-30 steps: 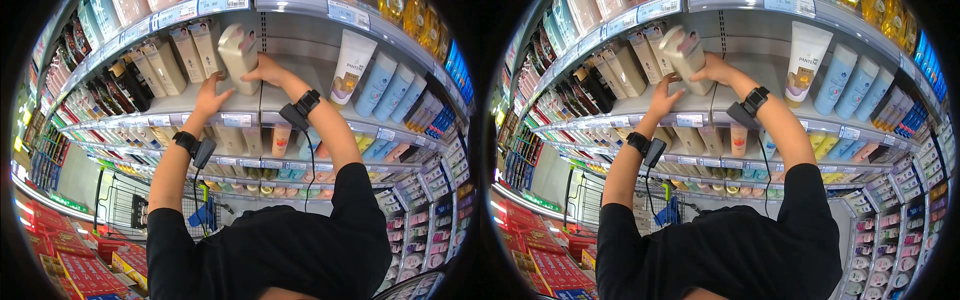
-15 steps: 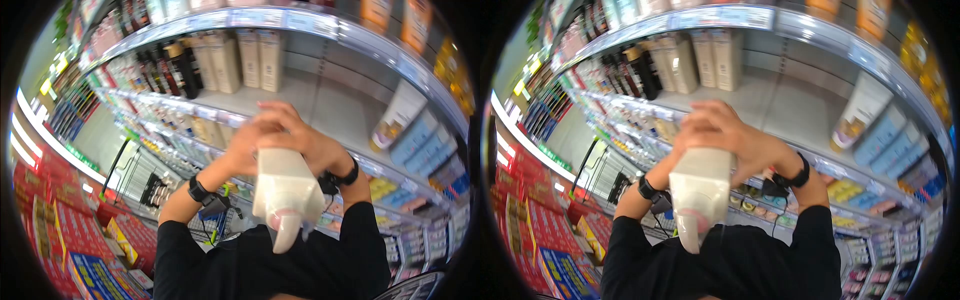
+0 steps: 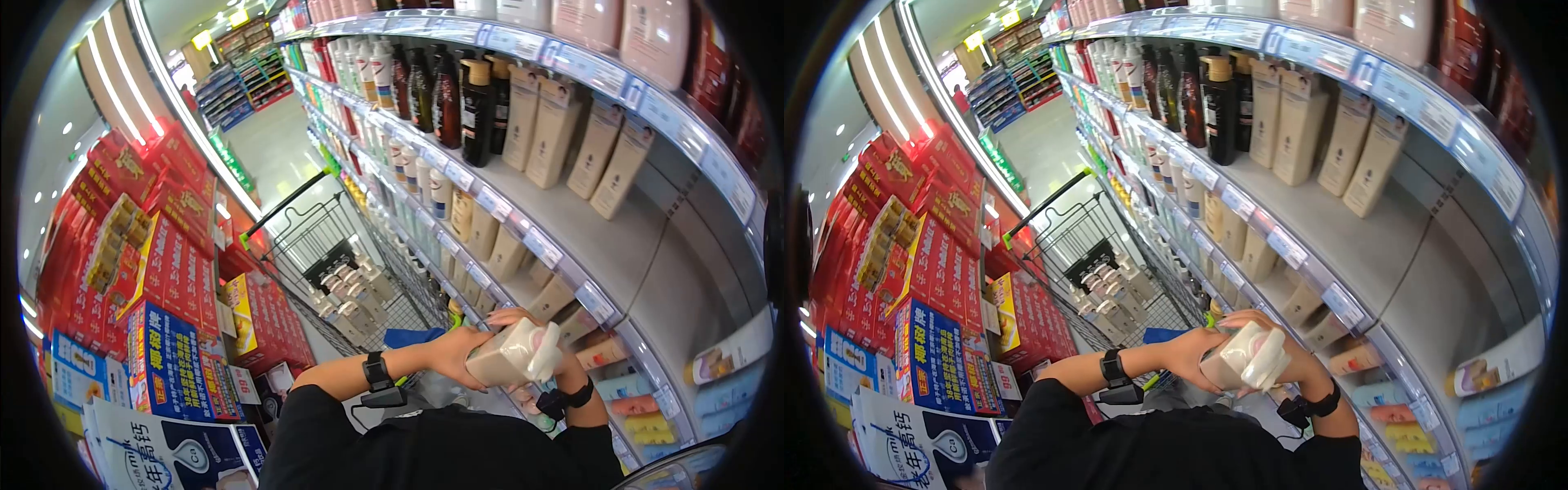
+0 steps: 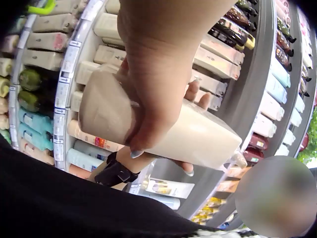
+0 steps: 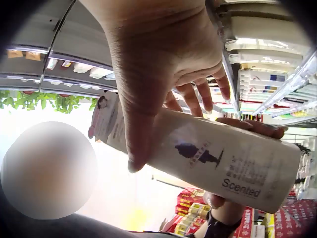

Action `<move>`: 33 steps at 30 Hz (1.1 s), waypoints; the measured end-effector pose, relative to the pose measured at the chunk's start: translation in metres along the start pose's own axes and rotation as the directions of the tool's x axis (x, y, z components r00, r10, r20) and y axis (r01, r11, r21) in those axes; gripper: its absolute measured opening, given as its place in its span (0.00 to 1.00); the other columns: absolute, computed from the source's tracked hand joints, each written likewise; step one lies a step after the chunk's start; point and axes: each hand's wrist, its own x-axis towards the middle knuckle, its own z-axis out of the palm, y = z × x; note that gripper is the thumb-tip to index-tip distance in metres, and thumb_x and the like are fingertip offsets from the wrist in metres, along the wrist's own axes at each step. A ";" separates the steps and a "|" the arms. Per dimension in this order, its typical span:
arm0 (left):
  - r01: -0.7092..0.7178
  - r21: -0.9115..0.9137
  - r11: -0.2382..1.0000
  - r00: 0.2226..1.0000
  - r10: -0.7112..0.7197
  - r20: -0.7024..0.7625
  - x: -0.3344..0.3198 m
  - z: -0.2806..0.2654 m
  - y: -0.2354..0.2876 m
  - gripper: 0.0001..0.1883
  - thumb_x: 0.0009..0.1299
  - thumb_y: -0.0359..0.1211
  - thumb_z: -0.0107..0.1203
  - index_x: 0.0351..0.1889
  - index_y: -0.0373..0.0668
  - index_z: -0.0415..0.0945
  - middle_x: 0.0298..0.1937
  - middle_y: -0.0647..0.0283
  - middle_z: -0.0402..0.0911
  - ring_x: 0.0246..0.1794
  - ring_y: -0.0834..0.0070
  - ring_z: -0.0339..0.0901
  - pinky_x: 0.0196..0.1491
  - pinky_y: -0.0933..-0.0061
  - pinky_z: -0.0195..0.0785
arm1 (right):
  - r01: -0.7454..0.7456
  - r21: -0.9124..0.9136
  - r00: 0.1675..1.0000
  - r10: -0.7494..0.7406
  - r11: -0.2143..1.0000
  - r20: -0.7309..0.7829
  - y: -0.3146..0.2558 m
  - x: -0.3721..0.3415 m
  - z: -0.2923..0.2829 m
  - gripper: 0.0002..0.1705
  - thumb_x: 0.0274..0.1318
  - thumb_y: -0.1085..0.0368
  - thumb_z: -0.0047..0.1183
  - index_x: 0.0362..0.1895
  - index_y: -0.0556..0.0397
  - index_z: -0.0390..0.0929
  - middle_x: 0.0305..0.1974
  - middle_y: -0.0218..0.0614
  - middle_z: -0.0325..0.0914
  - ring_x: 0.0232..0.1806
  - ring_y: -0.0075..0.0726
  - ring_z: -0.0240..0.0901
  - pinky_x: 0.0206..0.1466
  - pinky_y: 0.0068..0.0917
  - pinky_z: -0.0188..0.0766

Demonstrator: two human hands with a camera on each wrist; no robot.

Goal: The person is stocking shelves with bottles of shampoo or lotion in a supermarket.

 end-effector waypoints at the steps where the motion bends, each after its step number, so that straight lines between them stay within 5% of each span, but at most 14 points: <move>1: 0.003 0.004 1.000 0.997 -0.002 -0.078 -0.006 -0.001 -0.005 0.37 0.44 0.46 0.71 0.50 0.37 0.70 0.38 0.56 0.80 0.36 0.61 0.80 0.43 0.69 0.72 | -0.081 0.034 0.995 0.083 0.996 -0.061 0.006 -0.002 0.005 0.50 0.21 0.59 0.75 0.56 0.55 0.67 0.55 0.40 0.69 0.58 0.39 0.66 0.59 0.36 0.63; 4: 0.187 -0.101 0.977 0.947 -0.207 -0.248 -0.023 0.004 -0.027 0.37 0.44 0.46 0.71 0.49 0.37 0.70 0.37 0.56 0.80 0.36 0.61 0.81 0.41 0.69 0.72 | -0.286 0.086 0.914 0.299 0.954 -0.274 0.036 -0.013 0.023 0.48 0.22 0.61 0.74 0.56 0.56 0.67 0.52 0.40 0.72 0.54 0.38 0.69 0.59 0.36 0.62; 8: 0.356 -0.060 0.933 0.897 -0.359 -0.259 -0.043 0.002 -0.051 0.38 0.44 0.49 0.68 0.49 0.37 0.68 0.37 0.49 0.80 0.36 0.54 0.79 0.41 0.64 0.71 | -0.347 0.269 0.805 0.432 0.899 -0.407 0.068 0.001 0.053 0.43 0.28 0.66 0.71 0.55 0.56 0.65 0.46 0.40 0.74 0.52 0.32 0.70 0.56 0.32 0.65; 15: 0.516 -0.071 0.853 0.830 -0.519 -0.205 -0.086 0.006 -0.106 0.36 0.44 0.46 0.69 0.49 0.39 0.69 0.40 0.50 0.79 0.41 0.54 0.78 0.44 0.62 0.70 | -0.451 0.130 0.813 0.467 0.883 -0.348 0.091 0.043 0.089 0.38 0.28 0.65 0.72 0.49 0.53 0.68 0.42 0.37 0.76 0.46 0.30 0.74 0.50 0.30 0.70; 18: 0.515 -0.141 0.846 0.802 -0.533 -0.270 -0.101 0.005 -0.122 0.34 0.47 0.41 0.67 0.51 0.39 0.68 0.46 0.50 0.76 0.47 0.54 0.74 0.50 0.60 0.67 | -0.501 -0.024 0.832 0.473 0.865 -0.290 0.093 0.071 0.104 0.36 0.28 0.64 0.72 0.47 0.53 0.68 0.40 0.38 0.77 0.43 0.33 0.77 0.48 0.30 0.73; 20: 0.413 -0.061 0.909 0.835 -0.404 -0.373 -0.117 0.006 -0.139 0.33 0.48 0.40 0.65 0.51 0.38 0.66 0.53 0.47 0.71 0.55 0.51 0.67 0.54 0.58 0.62 | -0.509 -0.014 0.828 0.485 0.861 -0.283 0.106 0.082 0.117 0.36 0.28 0.64 0.72 0.47 0.53 0.68 0.40 0.40 0.77 0.42 0.36 0.78 0.47 0.30 0.74; 24: 0.529 0.018 0.849 0.739 -0.450 -0.501 -0.140 -0.009 -0.128 0.43 0.51 0.38 0.63 0.63 0.34 0.54 0.61 0.42 0.62 0.60 0.48 0.61 0.61 0.56 0.57 | -0.540 0.034 0.798 0.525 0.841 -0.296 0.135 0.107 0.143 0.35 0.28 0.65 0.71 0.46 0.53 0.68 0.39 0.39 0.78 0.42 0.37 0.78 0.45 0.30 0.74; 29: 0.423 -0.313 0.850 0.692 -0.526 -0.494 -0.164 -0.032 -0.150 0.42 0.52 0.32 0.60 0.65 0.34 0.51 0.59 0.44 0.64 0.62 0.52 0.62 0.63 0.61 0.55 | -0.548 -0.117 0.816 0.498 0.829 -0.292 0.183 0.138 0.175 0.34 0.29 0.65 0.69 0.46 0.52 0.68 0.39 0.42 0.77 0.43 0.46 0.77 0.45 0.33 0.72; 33: 0.369 -0.604 0.707 0.573 -0.684 -0.451 -0.179 -0.029 -0.204 0.39 0.51 0.29 0.56 0.64 0.35 0.56 0.56 0.47 0.69 0.59 0.56 0.66 0.62 0.64 0.57 | -0.602 -0.163 0.788 0.548 0.782 -0.280 0.240 0.153 0.205 0.32 0.30 0.63 0.68 0.45 0.51 0.67 0.39 0.43 0.76 0.43 0.51 0.74 0.43 0.39 0.71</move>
